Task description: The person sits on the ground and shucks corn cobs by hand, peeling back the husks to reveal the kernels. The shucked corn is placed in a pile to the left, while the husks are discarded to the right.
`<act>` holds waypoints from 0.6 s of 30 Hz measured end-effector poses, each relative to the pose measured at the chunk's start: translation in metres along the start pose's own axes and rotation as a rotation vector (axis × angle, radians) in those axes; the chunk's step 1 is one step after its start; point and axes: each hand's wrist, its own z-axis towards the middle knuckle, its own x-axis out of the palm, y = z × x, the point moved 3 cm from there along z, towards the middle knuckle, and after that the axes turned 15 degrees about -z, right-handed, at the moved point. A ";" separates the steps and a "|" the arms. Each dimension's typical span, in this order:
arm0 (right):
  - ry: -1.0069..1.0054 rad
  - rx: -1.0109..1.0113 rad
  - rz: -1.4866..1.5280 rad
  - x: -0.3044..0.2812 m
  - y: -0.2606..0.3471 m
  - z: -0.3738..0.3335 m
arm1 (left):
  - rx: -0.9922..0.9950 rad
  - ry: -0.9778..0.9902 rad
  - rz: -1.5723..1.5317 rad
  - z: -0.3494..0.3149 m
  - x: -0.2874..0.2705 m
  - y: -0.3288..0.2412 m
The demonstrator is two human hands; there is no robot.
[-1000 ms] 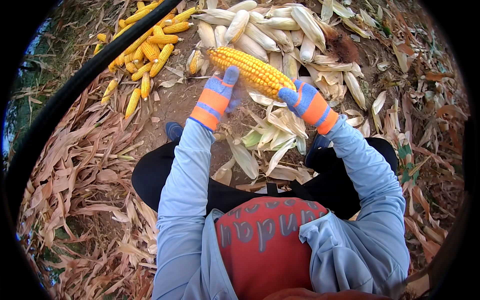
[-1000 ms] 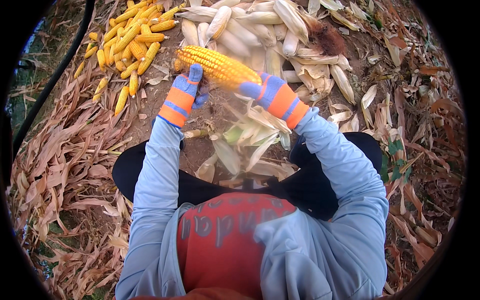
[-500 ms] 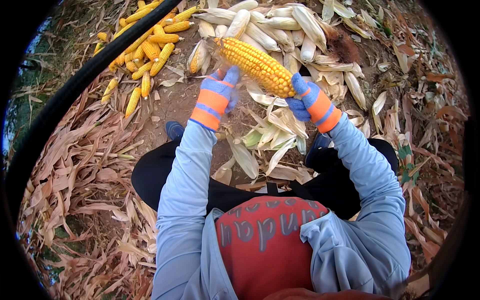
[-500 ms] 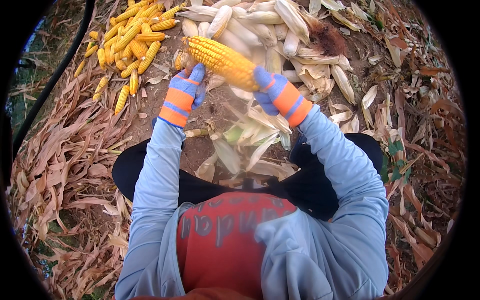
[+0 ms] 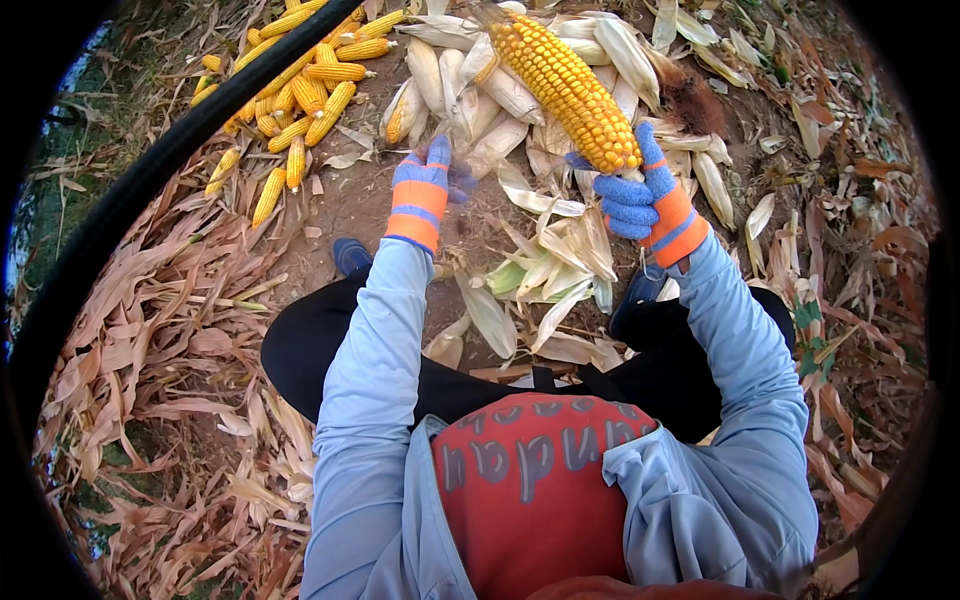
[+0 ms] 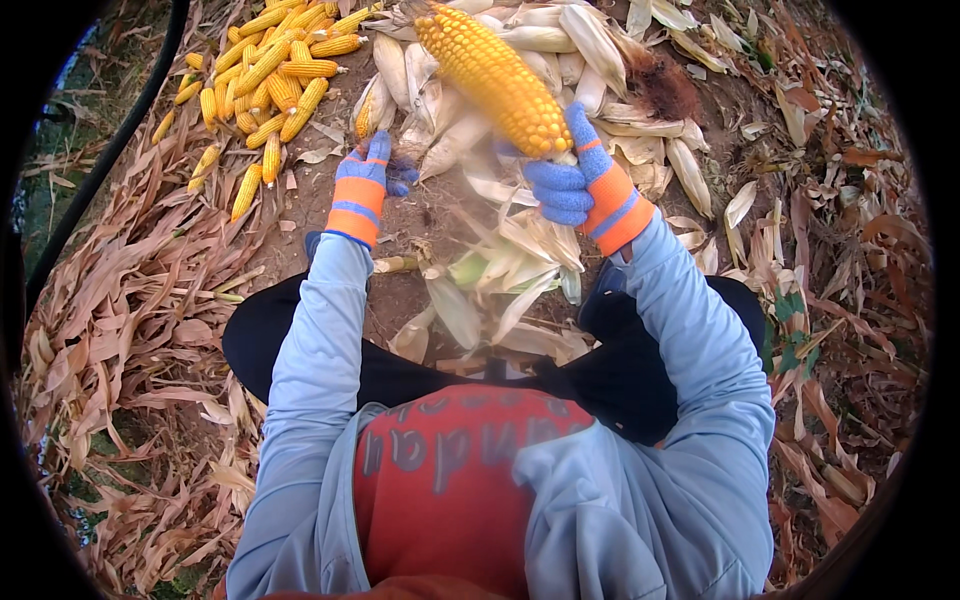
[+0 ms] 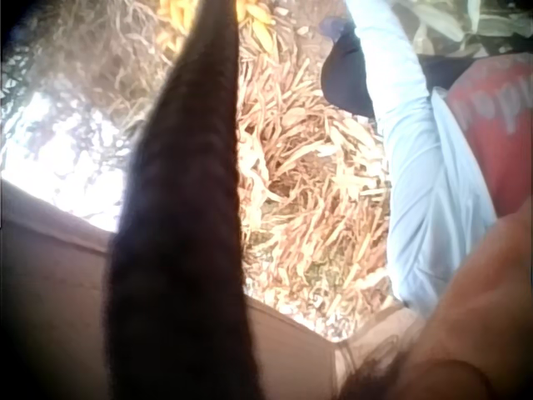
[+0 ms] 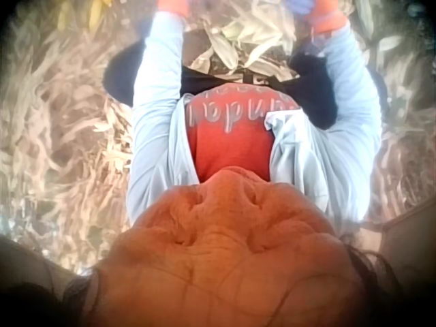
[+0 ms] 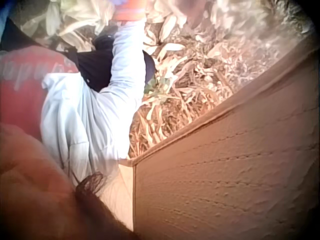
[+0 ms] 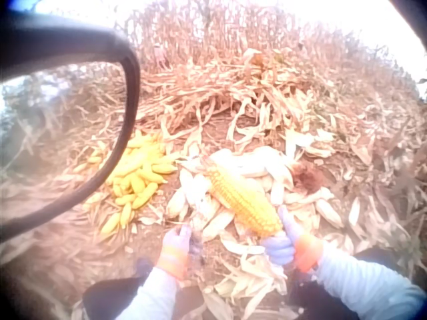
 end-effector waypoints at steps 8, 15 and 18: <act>-0.023 0.104 -0.006 -0.005 -0.017 0.005 | 0.288 0.429 -0.180 -0.005 0.038 -0.008; 0.059 0.144 -0.029 0.002 -0.022 0.011 | 0.280 0.672 0.132 -0.026 0.055 -0.012; -0.052 0.164 -0.159 0.001 -0.024 0.011 | 0.090 0.660 0.255 -0.028 0.057 -0.007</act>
